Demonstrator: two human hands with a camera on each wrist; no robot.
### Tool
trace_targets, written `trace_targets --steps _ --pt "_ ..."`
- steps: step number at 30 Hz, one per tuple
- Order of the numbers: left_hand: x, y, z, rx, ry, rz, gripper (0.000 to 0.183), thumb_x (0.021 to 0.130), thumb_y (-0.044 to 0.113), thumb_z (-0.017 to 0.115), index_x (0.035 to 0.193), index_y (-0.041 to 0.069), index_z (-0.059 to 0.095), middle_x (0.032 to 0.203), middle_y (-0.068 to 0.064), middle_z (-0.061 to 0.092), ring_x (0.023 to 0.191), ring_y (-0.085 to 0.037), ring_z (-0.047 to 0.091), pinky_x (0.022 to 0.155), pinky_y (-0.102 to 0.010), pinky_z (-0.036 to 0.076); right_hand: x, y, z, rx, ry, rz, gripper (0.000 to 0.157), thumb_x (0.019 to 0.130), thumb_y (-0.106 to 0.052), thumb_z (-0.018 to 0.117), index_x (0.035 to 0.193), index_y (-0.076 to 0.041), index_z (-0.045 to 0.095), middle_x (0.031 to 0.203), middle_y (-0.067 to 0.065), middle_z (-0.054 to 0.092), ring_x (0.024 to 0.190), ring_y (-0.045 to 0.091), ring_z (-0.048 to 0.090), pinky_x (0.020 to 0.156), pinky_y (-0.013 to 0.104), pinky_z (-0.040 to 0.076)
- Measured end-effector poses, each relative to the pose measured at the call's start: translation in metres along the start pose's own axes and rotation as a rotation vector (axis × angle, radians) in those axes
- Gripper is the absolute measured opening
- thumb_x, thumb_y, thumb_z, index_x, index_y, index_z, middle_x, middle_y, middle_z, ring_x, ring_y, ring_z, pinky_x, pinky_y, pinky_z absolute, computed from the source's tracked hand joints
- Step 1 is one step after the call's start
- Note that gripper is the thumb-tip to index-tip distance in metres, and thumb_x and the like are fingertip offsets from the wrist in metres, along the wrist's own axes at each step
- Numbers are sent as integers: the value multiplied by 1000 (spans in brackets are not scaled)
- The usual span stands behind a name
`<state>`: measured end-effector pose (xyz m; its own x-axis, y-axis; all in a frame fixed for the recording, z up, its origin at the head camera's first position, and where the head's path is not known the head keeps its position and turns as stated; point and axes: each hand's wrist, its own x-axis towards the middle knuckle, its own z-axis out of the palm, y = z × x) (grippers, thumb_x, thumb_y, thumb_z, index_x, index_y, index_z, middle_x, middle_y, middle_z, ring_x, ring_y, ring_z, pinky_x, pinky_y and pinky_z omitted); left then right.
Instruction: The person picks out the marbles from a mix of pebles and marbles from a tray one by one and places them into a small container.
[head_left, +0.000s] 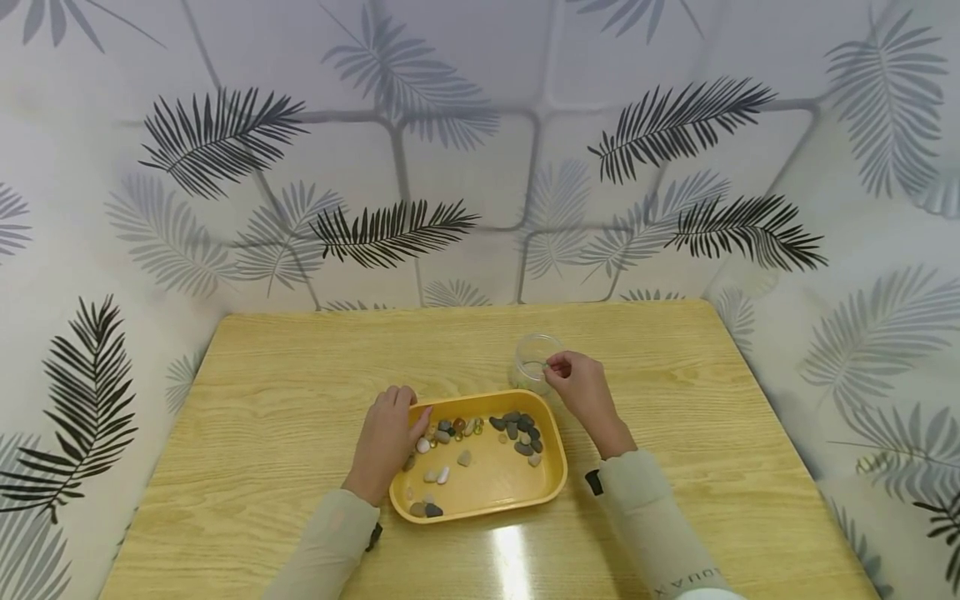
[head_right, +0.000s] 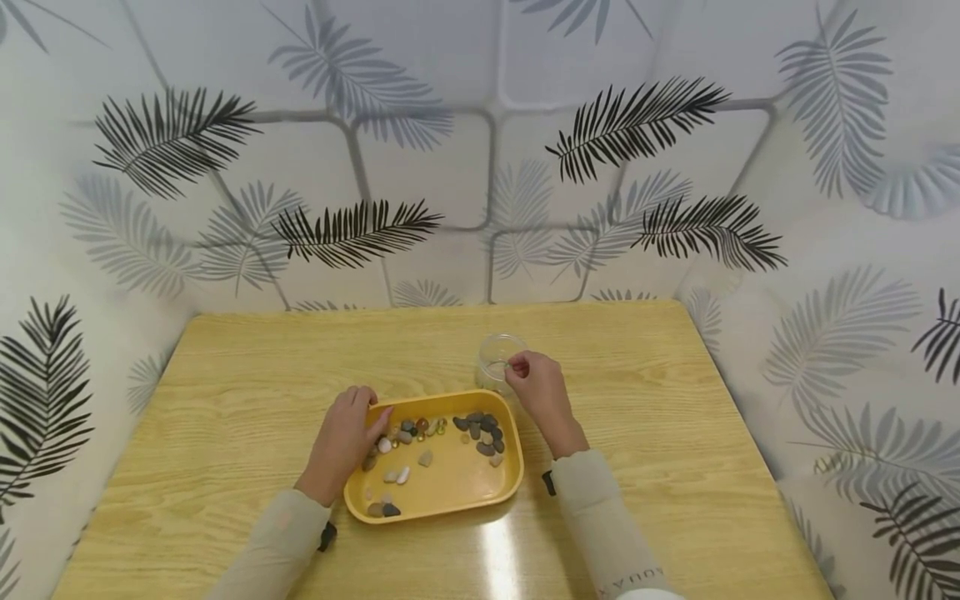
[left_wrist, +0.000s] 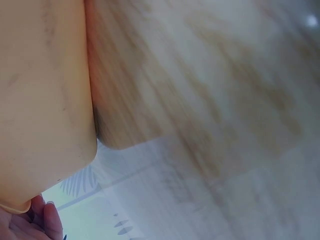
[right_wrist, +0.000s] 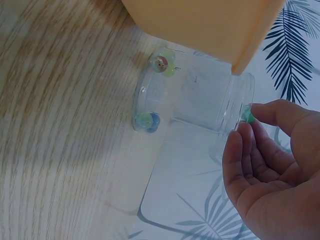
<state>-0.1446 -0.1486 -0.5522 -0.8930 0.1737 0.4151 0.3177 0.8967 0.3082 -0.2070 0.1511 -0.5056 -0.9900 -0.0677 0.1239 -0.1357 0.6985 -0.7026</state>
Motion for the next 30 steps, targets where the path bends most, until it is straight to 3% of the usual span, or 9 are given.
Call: trace_targets --steps 30 --pt "1 -1 3 0 -17 -3 27 90 30 61 94 4 54 80 -5 48 65 -18 43 57 -28 39 -11 -8 0 6 6 -11 14 88 -15 64 95 -3 67 85 6 65 77 18 60 69 31 51"
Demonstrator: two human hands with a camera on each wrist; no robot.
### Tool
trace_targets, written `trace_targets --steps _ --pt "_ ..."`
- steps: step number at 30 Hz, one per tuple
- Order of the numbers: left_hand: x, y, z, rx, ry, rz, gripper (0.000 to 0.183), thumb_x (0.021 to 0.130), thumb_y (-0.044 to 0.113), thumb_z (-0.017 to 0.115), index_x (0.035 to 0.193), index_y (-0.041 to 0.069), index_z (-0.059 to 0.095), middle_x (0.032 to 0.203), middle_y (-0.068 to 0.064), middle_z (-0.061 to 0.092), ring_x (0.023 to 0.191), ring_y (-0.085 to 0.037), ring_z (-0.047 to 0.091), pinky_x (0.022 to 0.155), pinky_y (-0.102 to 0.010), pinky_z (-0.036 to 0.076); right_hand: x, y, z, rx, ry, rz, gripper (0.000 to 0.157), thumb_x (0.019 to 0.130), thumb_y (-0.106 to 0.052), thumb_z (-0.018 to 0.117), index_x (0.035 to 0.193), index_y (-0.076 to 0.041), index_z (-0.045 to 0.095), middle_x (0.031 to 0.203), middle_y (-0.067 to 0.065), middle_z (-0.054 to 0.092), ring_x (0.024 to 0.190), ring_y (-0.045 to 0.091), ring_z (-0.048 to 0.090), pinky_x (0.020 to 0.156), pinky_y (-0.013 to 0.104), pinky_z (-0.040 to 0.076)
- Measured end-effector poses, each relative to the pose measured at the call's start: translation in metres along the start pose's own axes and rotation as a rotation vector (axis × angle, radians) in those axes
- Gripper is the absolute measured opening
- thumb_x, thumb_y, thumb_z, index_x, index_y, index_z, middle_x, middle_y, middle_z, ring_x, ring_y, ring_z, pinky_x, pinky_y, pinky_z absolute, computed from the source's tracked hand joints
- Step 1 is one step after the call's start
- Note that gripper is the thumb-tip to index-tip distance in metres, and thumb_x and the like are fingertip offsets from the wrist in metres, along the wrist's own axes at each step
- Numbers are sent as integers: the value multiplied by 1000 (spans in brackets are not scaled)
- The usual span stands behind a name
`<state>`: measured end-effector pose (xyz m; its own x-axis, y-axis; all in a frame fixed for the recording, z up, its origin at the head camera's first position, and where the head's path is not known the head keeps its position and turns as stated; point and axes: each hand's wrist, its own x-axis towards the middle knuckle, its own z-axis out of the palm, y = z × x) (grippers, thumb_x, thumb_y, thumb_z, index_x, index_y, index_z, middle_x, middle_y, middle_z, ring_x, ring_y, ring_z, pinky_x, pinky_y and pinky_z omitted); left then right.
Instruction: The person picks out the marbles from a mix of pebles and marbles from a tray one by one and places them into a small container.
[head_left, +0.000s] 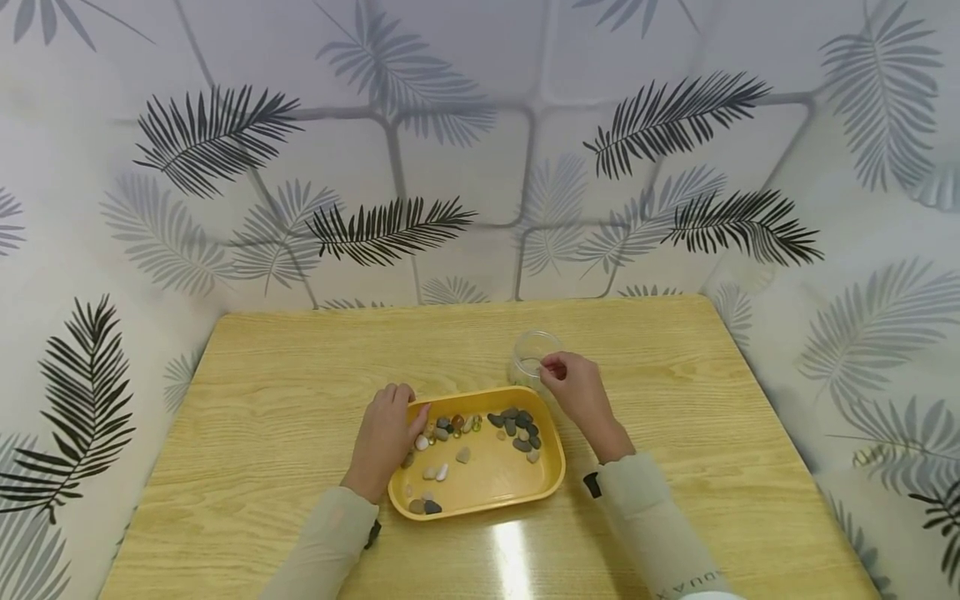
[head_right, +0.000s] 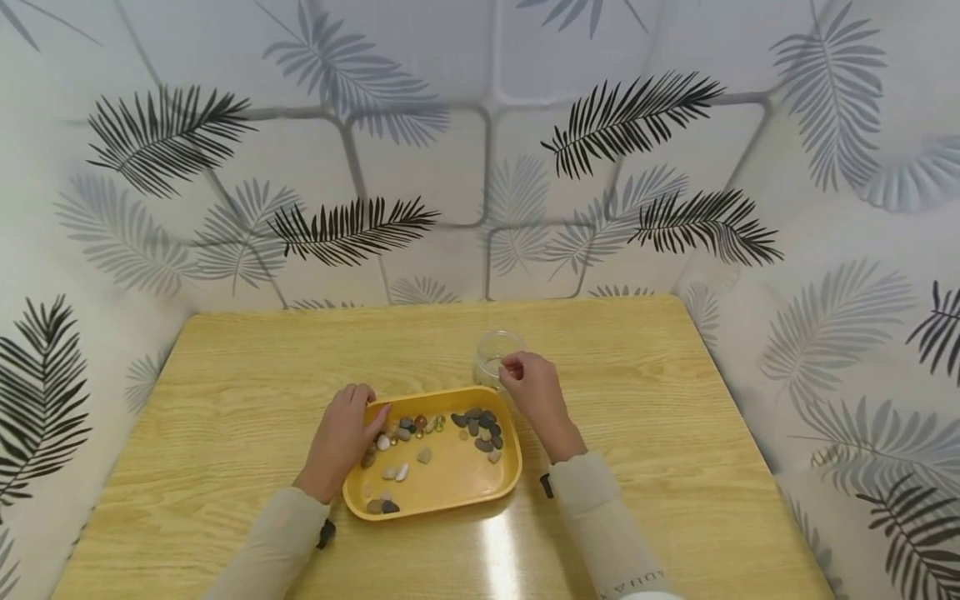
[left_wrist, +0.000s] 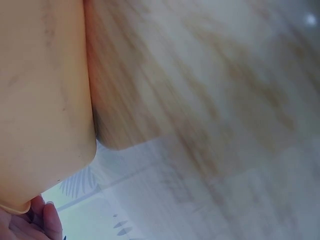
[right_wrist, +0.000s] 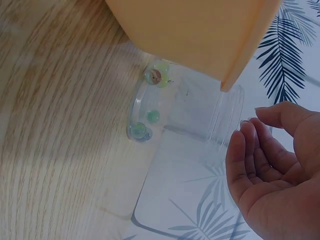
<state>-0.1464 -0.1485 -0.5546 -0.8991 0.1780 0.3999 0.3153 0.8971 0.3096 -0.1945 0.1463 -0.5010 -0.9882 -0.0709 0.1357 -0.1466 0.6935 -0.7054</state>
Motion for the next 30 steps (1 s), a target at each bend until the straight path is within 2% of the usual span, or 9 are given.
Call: trace_targets --steps 9,17,24,30 --pt "-2 0 0 1 3 -7 28 89 31 62 94 6 53 80 -4 48 65 -17 42 57 -28 39 -8 -6 7 11 -24 -53 12 87 -15 64 94 -6 68 83 2 64 75 14 58 68 30 51" --pt "-2 0 0 -10 -12 -27 26 90 30 61 95 5 54 81 -4 48 66 -17 42 58 -28 39 -18 -14 24 20 -42 -167 7 85 -13 67 90 -8 69 79 -2 62 70 9 57 63 25 50" --pt "-1 2 -1 -8 -24 -41 27 90 31 61 94 5 53 81 -4 48 67 -17 43 59 -28 39 -27 -23 39 -8 -94 -162 5 86 -13 67 89 -10 69 78 -6 61 70 5 55 63 22 48" --pt "-1 2 -2 -10 -15 -34 27 89 30 62 94 5 54 82 -5 49 67 -17 44 58 -28 40 -32 -27 49 -18 -156 -172 6 85 -11 67 90 -7 69 79 -3 63 70 7 57 64 23 48"
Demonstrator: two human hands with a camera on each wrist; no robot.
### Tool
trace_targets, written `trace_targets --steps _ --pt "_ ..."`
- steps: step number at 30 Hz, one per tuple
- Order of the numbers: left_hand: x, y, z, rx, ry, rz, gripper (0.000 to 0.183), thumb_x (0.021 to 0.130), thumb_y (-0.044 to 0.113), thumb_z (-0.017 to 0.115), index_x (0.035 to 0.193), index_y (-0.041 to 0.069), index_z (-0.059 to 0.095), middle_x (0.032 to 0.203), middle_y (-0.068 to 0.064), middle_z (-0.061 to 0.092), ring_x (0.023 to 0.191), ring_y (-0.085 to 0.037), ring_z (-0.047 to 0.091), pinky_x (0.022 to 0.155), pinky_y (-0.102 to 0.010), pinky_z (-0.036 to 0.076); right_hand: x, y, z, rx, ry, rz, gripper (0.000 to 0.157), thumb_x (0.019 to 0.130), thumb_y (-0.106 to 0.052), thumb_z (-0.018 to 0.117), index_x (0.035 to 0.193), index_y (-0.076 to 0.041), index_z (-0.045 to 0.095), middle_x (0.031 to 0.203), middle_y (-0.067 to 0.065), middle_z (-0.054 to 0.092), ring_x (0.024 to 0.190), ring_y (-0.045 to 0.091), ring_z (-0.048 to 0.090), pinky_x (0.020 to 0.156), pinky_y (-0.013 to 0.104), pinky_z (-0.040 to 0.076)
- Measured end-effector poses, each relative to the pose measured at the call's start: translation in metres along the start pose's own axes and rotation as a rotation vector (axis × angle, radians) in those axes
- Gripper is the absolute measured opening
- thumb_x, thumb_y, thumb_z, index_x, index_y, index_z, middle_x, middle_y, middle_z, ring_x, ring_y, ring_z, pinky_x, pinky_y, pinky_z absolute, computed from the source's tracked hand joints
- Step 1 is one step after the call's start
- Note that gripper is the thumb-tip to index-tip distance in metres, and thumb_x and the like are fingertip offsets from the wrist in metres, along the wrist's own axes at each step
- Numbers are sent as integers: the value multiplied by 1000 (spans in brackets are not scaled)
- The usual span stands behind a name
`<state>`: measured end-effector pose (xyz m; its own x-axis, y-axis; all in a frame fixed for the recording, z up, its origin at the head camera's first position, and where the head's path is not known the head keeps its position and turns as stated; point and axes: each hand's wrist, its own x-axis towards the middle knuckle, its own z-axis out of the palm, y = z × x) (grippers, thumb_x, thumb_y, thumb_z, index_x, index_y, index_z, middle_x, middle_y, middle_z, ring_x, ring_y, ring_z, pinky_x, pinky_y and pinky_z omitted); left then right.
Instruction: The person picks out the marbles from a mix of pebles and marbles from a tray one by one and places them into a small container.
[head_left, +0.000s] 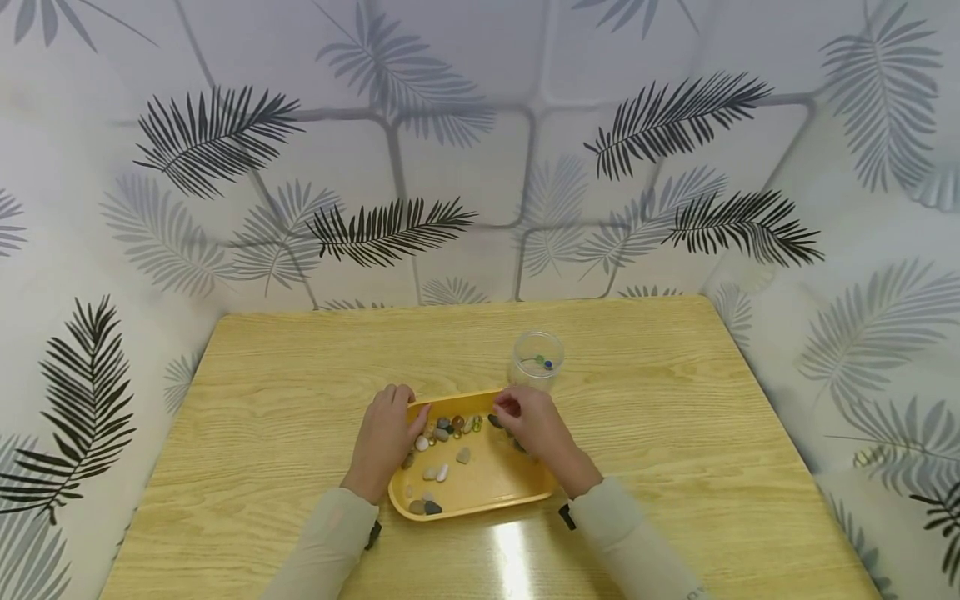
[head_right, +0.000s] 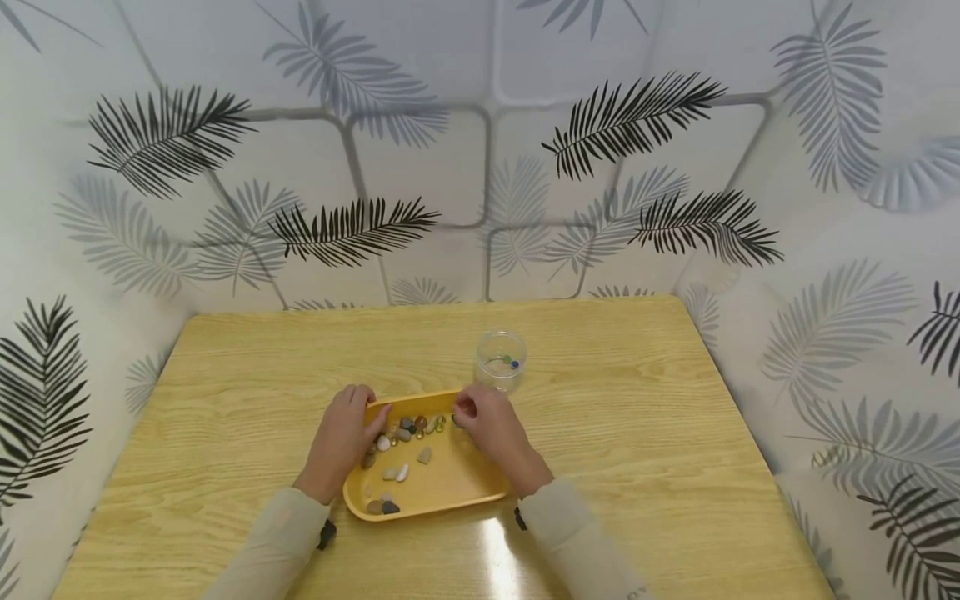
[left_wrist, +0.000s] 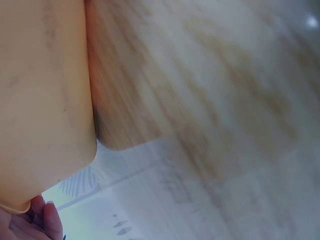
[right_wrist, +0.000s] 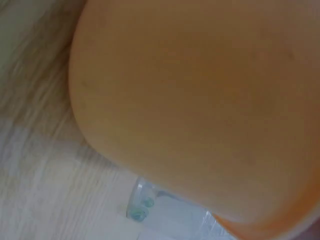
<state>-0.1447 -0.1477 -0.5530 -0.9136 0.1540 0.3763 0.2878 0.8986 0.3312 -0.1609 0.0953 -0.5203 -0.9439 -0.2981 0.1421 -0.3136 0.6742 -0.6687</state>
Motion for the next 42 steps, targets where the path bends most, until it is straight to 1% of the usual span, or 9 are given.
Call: trace_targets --steps 5,11,14,18,26,30,35,42 --pt "0 -1 0 -5 11 10 27 89 30 62 94 6 54 81 -4 48 66 -16 42 57 -28 39 0 2 10 -44 -31 -9 6 85 -12 68 88 -7 68 81 -2 63 72 8 57 65 23 48" --pt "0 -2 1 -9 29 29 27 89 31 62 94 6 53 80 -3 47 65 -16 41 57 -27 38 1 3 19 -79 -47 -46 5 82 -9 70 85 -6 68 80 1 63 70 10 59 63 22 48" --pt "0 -2 2 -9 26 30 27 90 31 62 94 6 53 80 -3 47 64 -16 41 56 -28 38 1 1 22 -80 -68 -43 4 82 -9 69 85 -6 68 79 1 62 69 9 57 61 20 47" --pt "-1 -2 2 -9 16 23 27 90 31 61 94 6 53 81 -4 48 65 -16 42 57 -28 38 1 -1 26 -89 -90 -16 4 83 -9 68 86 -6 68 79 -2 61 68 7 54 61 20 46" --pt "0 -2 2 -8 25 27 27 90 31 61 94 6 53 82 -4 49 66 -17 43 58 -28 39 1 -2 33 -147 -82 -30 7 81 -7 67 87 -6 69 82 0 63 71 8 55 64 22 47" --pt "0 -2 2 -3 14 15 28 90 32 61 95 6 53 82 -4 49 66 -17 43 58 -28 39 1 -5 34 -177 -87 -23 8 81 -7 66 88 -6 70 84 1 64 73 9 56 66 24 48" --pt "-1 -3 2 -8 2 5 28 91 32 60 95 6 53 81 -3 48 66 -17 42 58 -28 38 1 -5 37 -188 -99 -15 10 82 -6 65 90 -6 70 86 1 64 75 10 58 67 24 48" --pt "-1 -3 2 -4 6 12 28 90 33 60 95 6 53 81 -3 48 66 -16 42 58 -27 38 -1 -3 42 -212 -101 -48 7 82 -6 65 88 -6 69 83 1 63 73 10 55 64 24 47"
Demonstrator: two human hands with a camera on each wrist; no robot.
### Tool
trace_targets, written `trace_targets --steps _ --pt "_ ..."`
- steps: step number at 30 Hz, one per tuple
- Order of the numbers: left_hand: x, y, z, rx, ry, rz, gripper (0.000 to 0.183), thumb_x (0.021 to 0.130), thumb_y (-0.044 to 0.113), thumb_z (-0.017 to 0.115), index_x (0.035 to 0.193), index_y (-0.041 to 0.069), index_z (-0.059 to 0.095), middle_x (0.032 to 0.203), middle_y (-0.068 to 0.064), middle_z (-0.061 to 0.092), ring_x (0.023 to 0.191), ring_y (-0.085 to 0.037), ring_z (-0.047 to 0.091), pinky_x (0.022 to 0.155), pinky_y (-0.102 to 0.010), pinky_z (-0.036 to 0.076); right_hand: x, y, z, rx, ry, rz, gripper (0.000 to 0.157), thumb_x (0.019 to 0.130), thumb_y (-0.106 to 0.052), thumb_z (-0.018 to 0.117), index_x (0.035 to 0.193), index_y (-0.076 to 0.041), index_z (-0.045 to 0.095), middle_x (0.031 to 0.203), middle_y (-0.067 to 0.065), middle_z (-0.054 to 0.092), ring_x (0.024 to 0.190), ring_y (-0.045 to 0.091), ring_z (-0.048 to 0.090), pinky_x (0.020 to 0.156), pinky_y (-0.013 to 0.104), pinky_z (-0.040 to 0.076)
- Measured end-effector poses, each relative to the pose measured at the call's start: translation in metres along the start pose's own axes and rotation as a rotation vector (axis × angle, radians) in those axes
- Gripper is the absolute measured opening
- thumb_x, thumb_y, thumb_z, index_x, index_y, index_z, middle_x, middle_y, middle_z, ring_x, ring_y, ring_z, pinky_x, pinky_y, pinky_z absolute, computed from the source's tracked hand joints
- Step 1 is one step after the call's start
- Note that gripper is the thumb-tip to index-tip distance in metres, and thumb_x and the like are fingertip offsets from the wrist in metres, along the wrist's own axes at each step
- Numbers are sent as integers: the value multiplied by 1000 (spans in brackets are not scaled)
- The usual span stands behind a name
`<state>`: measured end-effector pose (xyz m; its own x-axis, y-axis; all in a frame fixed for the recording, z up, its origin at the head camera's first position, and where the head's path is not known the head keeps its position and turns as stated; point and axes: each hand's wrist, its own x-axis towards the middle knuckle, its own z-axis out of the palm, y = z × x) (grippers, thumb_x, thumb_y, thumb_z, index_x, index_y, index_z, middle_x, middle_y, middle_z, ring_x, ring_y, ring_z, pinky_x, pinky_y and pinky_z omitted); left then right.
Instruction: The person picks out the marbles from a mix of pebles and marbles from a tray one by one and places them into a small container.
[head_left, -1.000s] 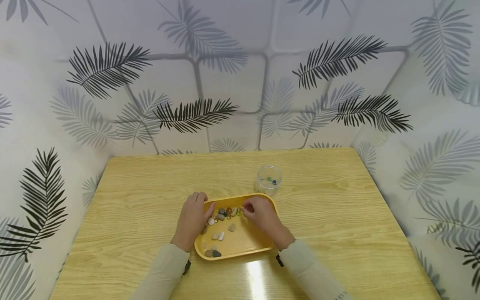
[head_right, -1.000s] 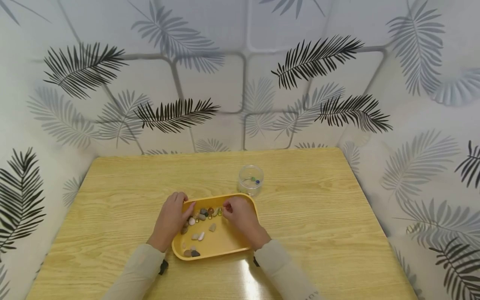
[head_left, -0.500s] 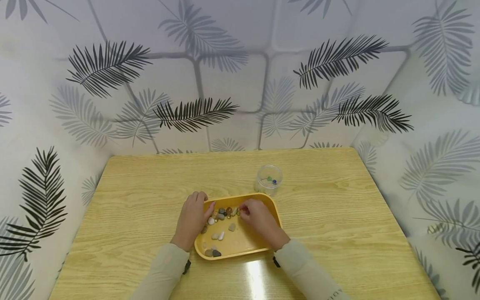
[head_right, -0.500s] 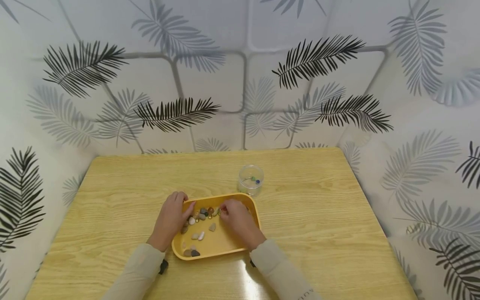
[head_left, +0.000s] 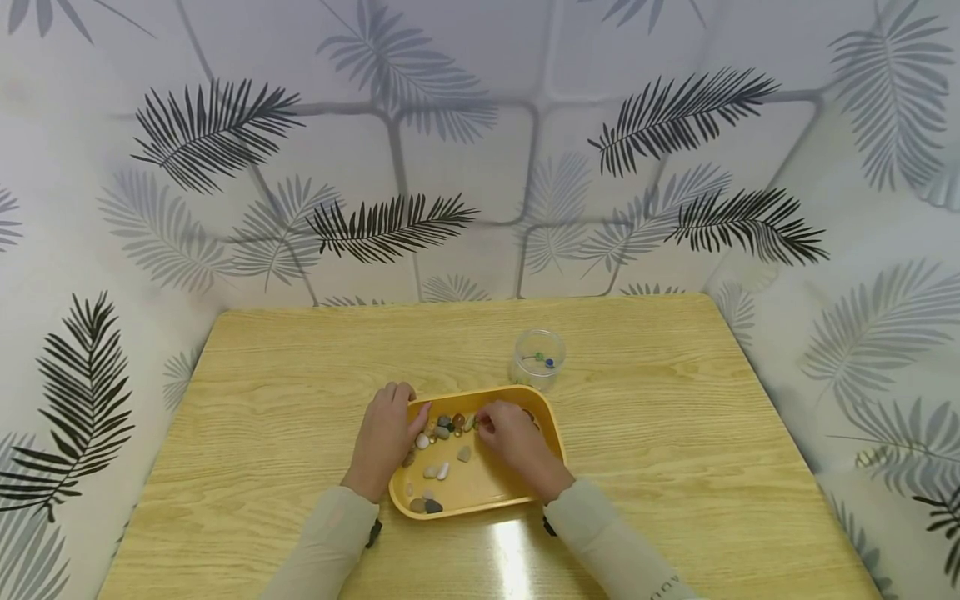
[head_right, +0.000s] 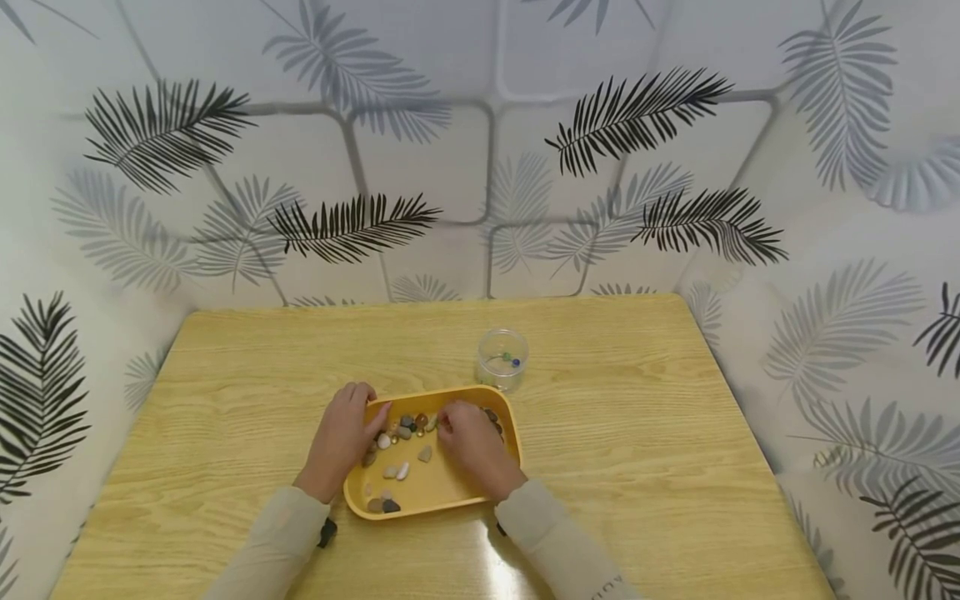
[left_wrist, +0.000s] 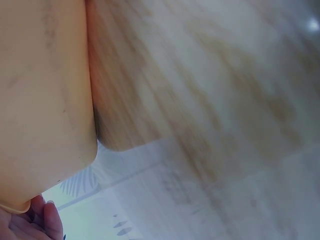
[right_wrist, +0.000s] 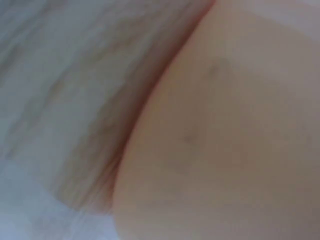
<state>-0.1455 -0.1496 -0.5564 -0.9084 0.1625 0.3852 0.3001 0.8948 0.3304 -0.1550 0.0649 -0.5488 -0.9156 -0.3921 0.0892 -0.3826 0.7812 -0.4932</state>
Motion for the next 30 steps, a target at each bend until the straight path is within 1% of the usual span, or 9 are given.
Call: trace_targets --steps 5,10,16,24,30 --pt "0 0 -1 2 12 12 28 90 32 61 94 6 53 81 -4 47 66 -16 42 57 -28 38 -1 1 3 -8 0 -5 6 84 -7 64 88 -7 68 82 1 62 71 9 52 64 24 45" --pt "0 1 -1 -8 17 13 27 90 31 61 94 6 53 80 -3 47 65 -16 41 57 -27 38 -1 1 4 -16 12 -14 4 84 -8 65 87 -7 68 80 1 60 69 9 51 62 24 44" --pt "0 1 -1 -14 2 -1 28 90 32 60 94 6 53 81 -3 47 66 -16 41 58 -27 38 -1 1 5 -36 28 -15 4 84 -9 66 87 -8 68 80 1 61 71 10 54 64 24 46" --pt "0 1 -2 -21 2 -6 28 90 32 61 95 5 53 80 -3 47 65 -16 41 57 -28 38 0 2 8 -28 8 -4 6 85 -10 65 88 -9 69 83 0 62 75 11 56 66 24 47" --pt "0 1 -2 -11 -5 -10 27 90 32 60 95 6 53 80 -3 47 66 -16 41 58 -28 38 1 3 8 -32 -6 -10 7 85 -9 63 89 -8 70 85 1 64 79 13 58 70 27 48"
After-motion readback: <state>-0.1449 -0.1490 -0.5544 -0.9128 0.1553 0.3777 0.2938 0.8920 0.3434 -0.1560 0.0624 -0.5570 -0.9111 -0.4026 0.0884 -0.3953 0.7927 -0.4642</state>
